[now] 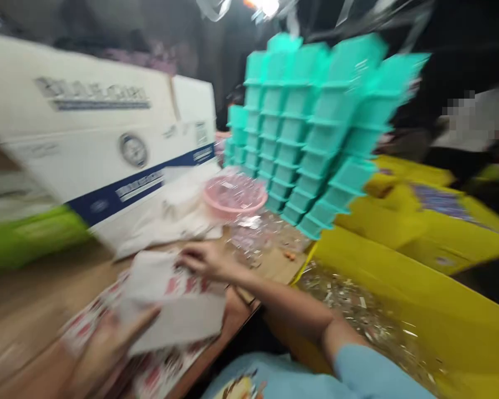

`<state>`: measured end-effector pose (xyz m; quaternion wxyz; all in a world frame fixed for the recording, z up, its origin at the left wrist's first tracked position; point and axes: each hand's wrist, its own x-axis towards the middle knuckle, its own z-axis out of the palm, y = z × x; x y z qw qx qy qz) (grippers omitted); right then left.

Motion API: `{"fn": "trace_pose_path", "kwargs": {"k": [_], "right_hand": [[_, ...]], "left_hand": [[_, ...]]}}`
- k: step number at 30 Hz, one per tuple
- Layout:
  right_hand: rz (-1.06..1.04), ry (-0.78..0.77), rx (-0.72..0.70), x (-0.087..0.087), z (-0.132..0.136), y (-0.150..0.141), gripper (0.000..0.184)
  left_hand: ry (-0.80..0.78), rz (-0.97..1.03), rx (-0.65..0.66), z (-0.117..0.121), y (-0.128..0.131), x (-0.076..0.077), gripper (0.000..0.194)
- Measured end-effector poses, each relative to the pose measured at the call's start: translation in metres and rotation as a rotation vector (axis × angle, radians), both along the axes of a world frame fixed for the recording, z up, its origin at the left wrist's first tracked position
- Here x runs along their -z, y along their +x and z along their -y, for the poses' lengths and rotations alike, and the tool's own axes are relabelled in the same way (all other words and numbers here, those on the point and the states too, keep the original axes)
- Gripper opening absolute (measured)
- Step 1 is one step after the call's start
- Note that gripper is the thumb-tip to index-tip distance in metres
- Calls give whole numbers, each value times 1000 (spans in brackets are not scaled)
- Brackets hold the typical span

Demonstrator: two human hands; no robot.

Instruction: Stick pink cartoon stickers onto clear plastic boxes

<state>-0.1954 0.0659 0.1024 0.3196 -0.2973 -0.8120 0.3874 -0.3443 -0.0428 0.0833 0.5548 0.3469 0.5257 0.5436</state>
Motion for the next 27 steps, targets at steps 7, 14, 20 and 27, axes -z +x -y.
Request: {"fn": "trace_pose_path", "kwargs": {"k": [7, 14, 20, 27], "right_hand": [[-123, -115, -88, 44, -3, -10, 25], [-23, 567, -51, 44, 22, -4, 12], [-66, 507, -183, 64, 32, -10, 11], [-218, -152, -49, 55, 7, -8, 21]], "left_hand": [[-117, 238, -212, 35, -19, 33, 51], [-46, 326, -364, 35, -4, 44, 47], [-38, 257, -308, 33, -4, 49, 41], [-52, 15, -151, 30, -15, 57, 42]]}}
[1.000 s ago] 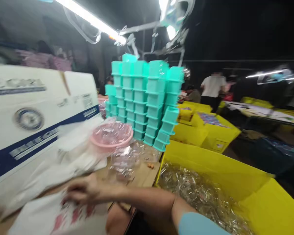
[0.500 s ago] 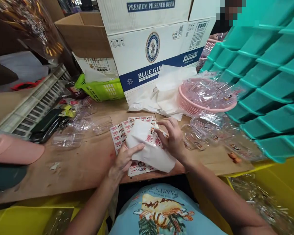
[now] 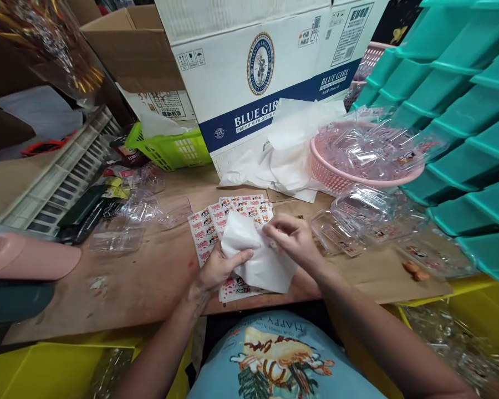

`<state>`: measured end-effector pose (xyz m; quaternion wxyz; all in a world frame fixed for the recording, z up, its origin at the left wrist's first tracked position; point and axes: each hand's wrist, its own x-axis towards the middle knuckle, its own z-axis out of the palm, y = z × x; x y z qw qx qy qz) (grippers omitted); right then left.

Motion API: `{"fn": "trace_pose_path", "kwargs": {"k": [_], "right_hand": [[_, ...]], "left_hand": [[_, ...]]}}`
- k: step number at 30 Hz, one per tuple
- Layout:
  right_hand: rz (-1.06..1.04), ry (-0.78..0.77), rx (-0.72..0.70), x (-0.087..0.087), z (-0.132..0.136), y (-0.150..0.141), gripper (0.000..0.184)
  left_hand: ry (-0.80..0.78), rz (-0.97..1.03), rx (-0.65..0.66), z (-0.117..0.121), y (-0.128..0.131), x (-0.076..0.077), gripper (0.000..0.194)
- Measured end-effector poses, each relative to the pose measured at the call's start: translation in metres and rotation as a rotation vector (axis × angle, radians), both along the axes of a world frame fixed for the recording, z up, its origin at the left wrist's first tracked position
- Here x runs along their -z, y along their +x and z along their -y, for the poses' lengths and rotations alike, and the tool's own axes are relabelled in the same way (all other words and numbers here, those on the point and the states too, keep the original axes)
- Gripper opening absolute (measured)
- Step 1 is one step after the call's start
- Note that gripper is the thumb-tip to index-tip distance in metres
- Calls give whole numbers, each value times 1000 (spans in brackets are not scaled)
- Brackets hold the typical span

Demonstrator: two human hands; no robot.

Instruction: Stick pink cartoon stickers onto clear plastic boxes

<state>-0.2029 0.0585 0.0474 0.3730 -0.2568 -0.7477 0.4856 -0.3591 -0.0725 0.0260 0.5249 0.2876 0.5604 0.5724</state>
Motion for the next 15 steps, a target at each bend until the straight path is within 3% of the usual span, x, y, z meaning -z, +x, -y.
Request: {"fn": "trace_pose_path", "kwargs": {"k": [2, 3, 5, 7, 9, 11, 13, 15], "right_hand": [[-63, -94, 158, -9, -15, 7, 20], [-98, -54, 250, -14, -21, 11, 19], [-125, 169, 406, -22, -30, 16, 17], [-101, 442, 474, -28, -30, 16, 16], [-31, 644, 441, -28, -22, 9, 16], [80, 749, 323, -24, -11, 3, 15], [157, 726, 176, -19, -4, 1, 11], [122, 560, 120, -15, -5, 5, 14]], "left_hand": [[-40, -214, -7, -5, -11, 1, 39], [-40, -390, -74, -9, -16, 0, 37], [37, -769, -306, -17, -20, -7, 39], [183, -947, -440, -27, -12, -18, 47], [298, -798, -296, -35, 6, -29, 52], [336, -423, -80, -42, 23, -36, 53], [305, -33, -7, -44, 32, -37, 54], [262, 214, -44, -41, 29, -36, 54]]}}
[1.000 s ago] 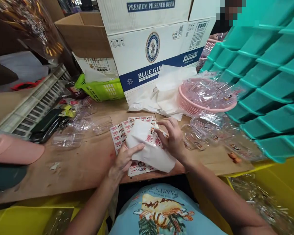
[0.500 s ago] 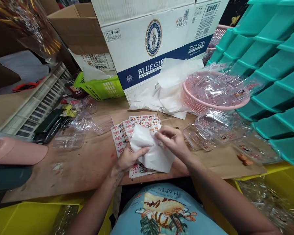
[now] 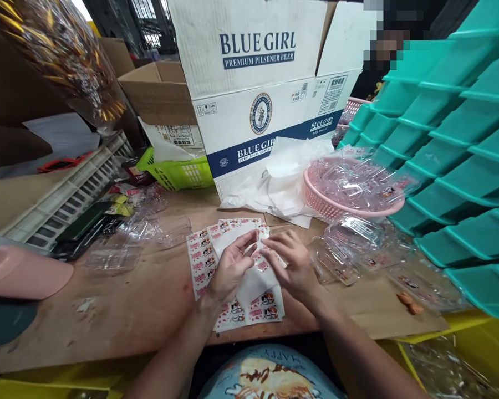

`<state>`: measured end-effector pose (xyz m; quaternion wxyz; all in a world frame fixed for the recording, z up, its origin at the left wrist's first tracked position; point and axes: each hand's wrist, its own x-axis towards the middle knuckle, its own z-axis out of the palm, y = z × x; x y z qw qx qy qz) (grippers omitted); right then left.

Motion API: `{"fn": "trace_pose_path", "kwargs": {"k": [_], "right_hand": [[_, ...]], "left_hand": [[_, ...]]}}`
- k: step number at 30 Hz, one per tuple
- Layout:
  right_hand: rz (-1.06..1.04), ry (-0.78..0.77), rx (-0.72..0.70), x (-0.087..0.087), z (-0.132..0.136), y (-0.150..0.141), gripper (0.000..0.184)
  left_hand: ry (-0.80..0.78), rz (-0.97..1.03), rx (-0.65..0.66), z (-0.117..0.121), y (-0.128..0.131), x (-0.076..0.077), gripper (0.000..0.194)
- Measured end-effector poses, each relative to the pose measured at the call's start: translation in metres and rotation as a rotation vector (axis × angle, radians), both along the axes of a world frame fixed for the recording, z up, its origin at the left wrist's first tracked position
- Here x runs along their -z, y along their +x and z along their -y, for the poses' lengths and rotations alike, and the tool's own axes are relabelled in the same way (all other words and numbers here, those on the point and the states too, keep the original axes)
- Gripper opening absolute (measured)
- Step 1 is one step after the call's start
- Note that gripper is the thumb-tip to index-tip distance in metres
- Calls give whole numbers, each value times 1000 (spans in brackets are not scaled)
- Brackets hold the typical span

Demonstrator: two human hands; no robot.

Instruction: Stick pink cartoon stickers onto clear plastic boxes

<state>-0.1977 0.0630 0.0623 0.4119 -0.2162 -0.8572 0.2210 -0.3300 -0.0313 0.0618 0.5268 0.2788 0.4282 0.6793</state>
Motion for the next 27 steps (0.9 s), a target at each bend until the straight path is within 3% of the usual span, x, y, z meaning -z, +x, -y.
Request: {"fn": "trace_pose_path", "kwargs": {"k": [3, 5, 8, 11, 13, 17, 20, 23, 25, 27], "right_hand": [[-115, -305, 17, -1, -6, 8, 21], [-137, -334, 23, -5, -6, 7, 17], [-187, -107, 49, -11, 3, 0, 1], [-247, 133, 99, -12, 9, -7, 12], [-254, 224, 136, -11, 11, -10, 13], [-14, 268, 43, -8, 18, -12, 7], [30, 61, -109, -9, 19, -9, 20], [-67, -275, -122, -12, 5, -5, 35], [-75, -436, -144, -15, -8, -4, 26], [-116, -485, -154, -19, -18, -4, 15]], "left_hand": [[0, 142, 26, 9, -10, 1, 54], [19, 188, 74, 13, -11, 2, 51], [17, 164, 6, 16, -3, 5, 47], [-55, 58, -209, 20, 9, 11, 46], [-61, 38, -282, 24, 16, 13, 41], [30, 196, -154, 28, 16, 9, 44], [-5, 286, -166, 30, 6, 7, 47], [12, 258, -180, 33, 3, 7, 44], [50, 186, -107, 37, 5, 7, 43], [45, 58, -39, 40, 2, 6, 42]]}}
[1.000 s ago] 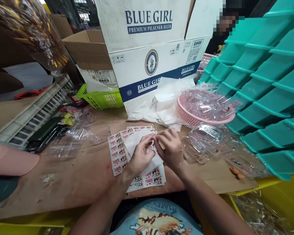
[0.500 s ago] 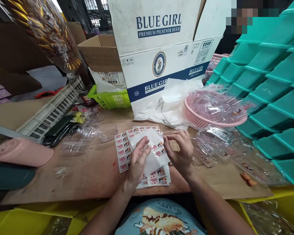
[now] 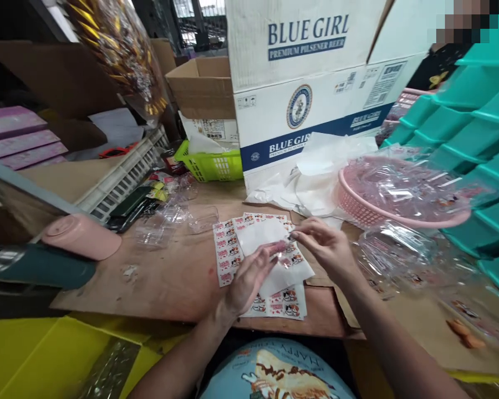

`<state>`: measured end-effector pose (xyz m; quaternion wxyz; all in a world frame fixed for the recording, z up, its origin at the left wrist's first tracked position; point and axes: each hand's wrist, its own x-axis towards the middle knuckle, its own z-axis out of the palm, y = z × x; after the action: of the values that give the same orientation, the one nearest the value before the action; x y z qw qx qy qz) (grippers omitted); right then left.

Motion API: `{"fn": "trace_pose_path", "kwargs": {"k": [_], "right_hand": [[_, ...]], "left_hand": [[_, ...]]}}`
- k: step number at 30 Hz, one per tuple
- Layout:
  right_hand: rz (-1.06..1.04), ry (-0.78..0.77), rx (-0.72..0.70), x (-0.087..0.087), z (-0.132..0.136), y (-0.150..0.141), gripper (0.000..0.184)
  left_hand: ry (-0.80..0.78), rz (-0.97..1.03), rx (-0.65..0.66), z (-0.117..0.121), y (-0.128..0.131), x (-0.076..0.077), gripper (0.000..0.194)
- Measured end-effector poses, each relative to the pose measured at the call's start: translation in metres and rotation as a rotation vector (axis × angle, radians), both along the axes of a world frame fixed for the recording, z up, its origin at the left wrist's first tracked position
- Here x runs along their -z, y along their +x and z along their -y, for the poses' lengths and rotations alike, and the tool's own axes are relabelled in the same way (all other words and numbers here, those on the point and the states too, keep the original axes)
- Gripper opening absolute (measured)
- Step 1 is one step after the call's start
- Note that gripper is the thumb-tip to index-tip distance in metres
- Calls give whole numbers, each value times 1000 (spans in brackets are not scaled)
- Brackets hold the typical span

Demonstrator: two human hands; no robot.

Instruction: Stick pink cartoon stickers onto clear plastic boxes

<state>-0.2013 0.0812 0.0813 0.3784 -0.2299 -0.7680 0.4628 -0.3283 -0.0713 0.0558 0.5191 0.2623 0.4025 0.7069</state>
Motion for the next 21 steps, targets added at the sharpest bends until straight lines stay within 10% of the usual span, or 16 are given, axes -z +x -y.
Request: {"fn": "trace_pose_path", "kwargs": {"k": [4, 7, 12, 17, 21], "right_hand": [[-275, 38, 300, -9, -6, 6, 5], [-300, -41, 251, -9, 3, 8, 23], [-121, 18, -39, 4, 28, -1, 72], [71, 541, -255, 4, 29, -11, 107], [-19, 405, -407, 7, 24, -24, 113]], "left_hand": [[-93, -601, -398, 4, -53, -4, 66], [-222, -1032, -617, 7, -122, -8, 60], [-372, -951, -284, 2, -178, -14, 12], [-337, -623, 61, -1, -131, -29, 29], [-225, 58, 297, -1, -80, -37, 37]]}}
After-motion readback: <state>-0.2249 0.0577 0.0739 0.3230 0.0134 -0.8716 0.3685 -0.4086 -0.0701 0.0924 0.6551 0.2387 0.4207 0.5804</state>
